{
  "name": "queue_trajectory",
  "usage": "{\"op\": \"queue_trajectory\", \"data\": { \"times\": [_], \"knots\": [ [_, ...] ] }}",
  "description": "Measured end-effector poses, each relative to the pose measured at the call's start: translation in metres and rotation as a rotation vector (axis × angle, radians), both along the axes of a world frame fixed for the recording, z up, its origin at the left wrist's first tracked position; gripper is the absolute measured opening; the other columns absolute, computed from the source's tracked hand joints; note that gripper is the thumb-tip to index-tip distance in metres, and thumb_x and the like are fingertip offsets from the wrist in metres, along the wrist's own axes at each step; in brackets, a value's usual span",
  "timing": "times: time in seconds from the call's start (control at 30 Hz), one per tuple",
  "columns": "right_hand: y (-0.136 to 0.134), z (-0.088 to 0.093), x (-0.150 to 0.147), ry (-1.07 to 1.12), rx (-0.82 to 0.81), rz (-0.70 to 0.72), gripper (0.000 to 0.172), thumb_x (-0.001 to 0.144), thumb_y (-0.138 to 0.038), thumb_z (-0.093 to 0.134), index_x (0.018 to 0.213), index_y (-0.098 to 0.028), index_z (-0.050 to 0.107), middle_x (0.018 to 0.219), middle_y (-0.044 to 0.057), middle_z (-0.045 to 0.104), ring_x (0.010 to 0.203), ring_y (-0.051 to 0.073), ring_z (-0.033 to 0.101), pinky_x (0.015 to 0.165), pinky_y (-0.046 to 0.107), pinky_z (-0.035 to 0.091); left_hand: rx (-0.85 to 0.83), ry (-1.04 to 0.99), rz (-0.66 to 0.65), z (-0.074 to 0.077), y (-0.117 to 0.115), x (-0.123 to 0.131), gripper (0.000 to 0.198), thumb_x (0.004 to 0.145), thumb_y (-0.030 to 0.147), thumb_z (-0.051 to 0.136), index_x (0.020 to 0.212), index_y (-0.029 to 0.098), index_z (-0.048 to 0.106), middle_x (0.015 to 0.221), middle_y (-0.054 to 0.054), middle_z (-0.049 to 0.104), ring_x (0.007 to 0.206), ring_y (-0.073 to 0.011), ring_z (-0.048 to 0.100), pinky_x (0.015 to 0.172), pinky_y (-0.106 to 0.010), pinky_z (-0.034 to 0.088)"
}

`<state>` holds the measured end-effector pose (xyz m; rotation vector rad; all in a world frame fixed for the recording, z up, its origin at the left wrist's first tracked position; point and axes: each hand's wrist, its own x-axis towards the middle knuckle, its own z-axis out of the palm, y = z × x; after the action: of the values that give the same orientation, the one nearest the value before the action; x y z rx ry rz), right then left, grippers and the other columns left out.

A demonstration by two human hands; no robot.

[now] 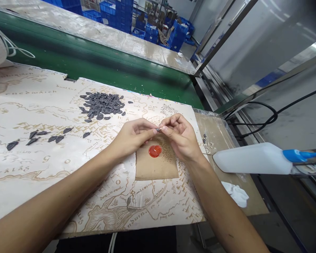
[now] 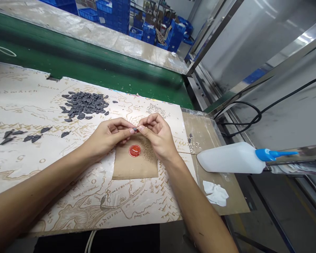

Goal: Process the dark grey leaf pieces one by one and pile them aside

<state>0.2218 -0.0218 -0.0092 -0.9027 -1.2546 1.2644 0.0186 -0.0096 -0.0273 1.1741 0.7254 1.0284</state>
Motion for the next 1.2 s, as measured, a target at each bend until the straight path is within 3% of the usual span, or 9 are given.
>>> {"op": "queue_trajectory", "data": {
  "times": [0.37,0.53,0.7,0.83,0.93,1.03,1.1,1.2],
  "knots": [
    [0.001,-0.009,-0.005,-0.076,0.121,-0.048,0.048,0.090,-0.036,0.100,0.096,-0.030,0.052,0.098,-0.001,0.074,0.092,0.019,0.068,0.090,0.038,0.059,0.047,0.040,0.070,0.000,-0.004,0.001,0.017,0.093,0.030,0.091,0.100,0.016,0.084,0.084,-0.004,0.081,0.069,-0.0138,0.069,0.067,-0.029,0.056],
    [0.001,-0.010,-0.008,-0.103,0.143,-0.055,0.051,0.091,-0.040,0.098,0.095,-0.030,0.048,0.097,-0.001,0.074,0.091,0.019,0.068,0.089,0.040,0.059,0.028,0.031,0.105,0.000,-0.007,0.001,0.020,0.086,0.029,0.095,0.097,0.017,0.084,0.087,-0.005,0.082,0.070,-0.0137,0.068,0.066,-0.028,0.054],
    [-0.001,-0.010,-0.012,-0.088,0.154,-0.048,0.049,0.093,-0.042,0.097,0.095,-0.030,0.049,0.099,-0.001,0.073,0.092,0.019,0.068,0.090,0.040,0.060,0.012,0.024,0.119,-0.001,-0.009,0.004,0.022,0.087,0.033,0.096,0.098,0.018,0.085,0.078,-0.002,0.078,0.065,-0.0126,0.063,0.064,-0.028,0.052],
    [0.009,-0.007,0.004,-0.091,0.122,-0.029,0.046,0.091,-0.045,0.097,0.097,-0.030,0.054,0.109,0.002,0.076,0.101,0.021,0.074,0.097,0.043,0.064,0.045,0.064,0.138,0.005,-0.003,0.001,0.024,0.087,0.039,0.094,0.098,0.019,0.084,0.080,-0.004,0.079,0.066,-0.0149,0.064,0.065,-0.031,0.052],
    [0.024,-0.008,0.033,-0.245,0.138,-0.217,0.037,0.093,-0.044,0.089,0.099,-0.030,0.056,0.116,0.005,0.079,0.108,0.025,0.075,0.096,0.045,0.063,0.106,0.218,0.228,0.012,0.005,-0.014,0.023,0.086,0.040,0.090,0.097,0.021,0.083,0.092,-0.008,0.083,0.077,-0.0208,0.070,0.070,-0.035,0.055],
    [0.035,-0.014,0.058,-0.584,0.144,-0.411,0.020,0.091,-0.029,0.078,0.096,-0.028,0.058,0.105,0.005,0.077,0.097,0.024,0.071,0.091,0.044,0.059,0.165,0.582,0.370,0.015,0.007,-0.043,0.019,0.085,0.039,0.082,0.096,0.023,0.083,0.098,-0.010,0.083,0.088,-0.0291,0.073,0.079,-0.043,0.058],
    [0.037,-0.017,0.063,-0.696,0.132,-0.424,0.016,0.088,-0.021,0.074,0.093,-0.028,0.059,0.099,0.004,0.076,0.089,0.023,0.067,0.088,0.043,0.056,0.251,0.878,0.429,0.013,0.003,-0.066,0.017,0.085,0.039,0.077,0.092,0.024,0.084,0.099,-0.011,0.081,0.097,-0.0358,0.072,0.095,-0.053,0.058],
    [0.036,-0.020,0.057,-0.727,0.138,-0.379,0.015,0.089,-0.018,0.072,0.092,-0.028,0.061,0.097,0.004,0.076,0.086,0.023,0.065,0.083,0.041,0.054,0.390,1.167,0.520,0.005,-0.012,-0.096,0.021,0.092,0.039,0.070,0.093,0.023,0.084,0.112,-0.017,0.078,0.126,-0.0474,0.065,0.119,-0.069,0.046]
  ]
}}
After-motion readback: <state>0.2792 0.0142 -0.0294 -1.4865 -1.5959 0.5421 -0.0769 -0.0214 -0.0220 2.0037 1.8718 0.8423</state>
